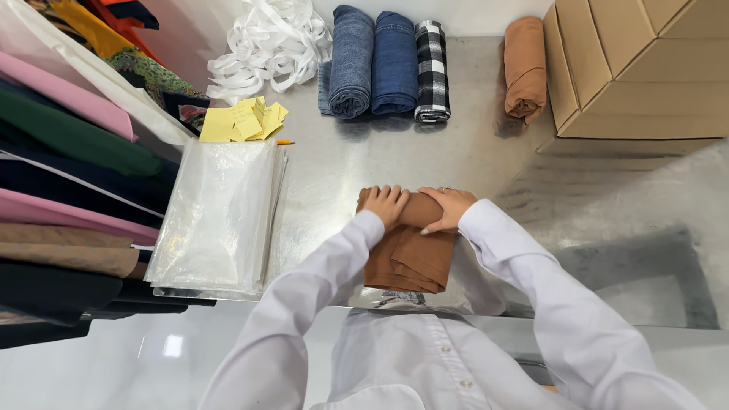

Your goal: Folding and stacking various shirts on a metal table in a warehouse setting

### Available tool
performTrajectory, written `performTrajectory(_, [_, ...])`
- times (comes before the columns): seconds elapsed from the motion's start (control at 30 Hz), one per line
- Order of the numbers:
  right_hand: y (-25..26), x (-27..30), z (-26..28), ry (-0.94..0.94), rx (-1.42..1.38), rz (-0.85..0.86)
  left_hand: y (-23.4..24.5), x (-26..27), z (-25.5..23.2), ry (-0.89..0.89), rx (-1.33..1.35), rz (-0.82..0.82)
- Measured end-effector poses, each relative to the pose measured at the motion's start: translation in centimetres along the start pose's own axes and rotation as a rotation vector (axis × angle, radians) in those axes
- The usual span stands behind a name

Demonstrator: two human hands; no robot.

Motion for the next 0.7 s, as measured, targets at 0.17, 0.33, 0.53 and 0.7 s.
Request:
performTrajectory(0.17, [-3.5,-1.7,-0.6,0.062,0.171,-0.176,5.0,3.8,-1.4,0.021,0.085,0.161])
performTrajectory(0.33, [-9.1,0.9,0.2,0.147,0.456,-0.656,6.4,1.8,0.0,-0.055,0.354,0.527])
performTrajectory(0.53, [-6.3,4.9,2.5,0.298,0.190,-0.716,1.7,0.7,-2.2,-0.046,0.292,0.574])
performTrajectory(0.7, [-3.7,4.0,2.0,0.128,-0.115,-0.035,2.5,4.9,-4.2,0.008,0.087,0.126])
Point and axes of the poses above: each hand's wrist, its own x-axis away from the middle knuckle, its own y-axis out of the back of the hand, z = x × y, the point moved 3 cm from there along -x, towards the middle knuckle, and after that the axes turned 12 degrees about z, right-handed, at the moved point
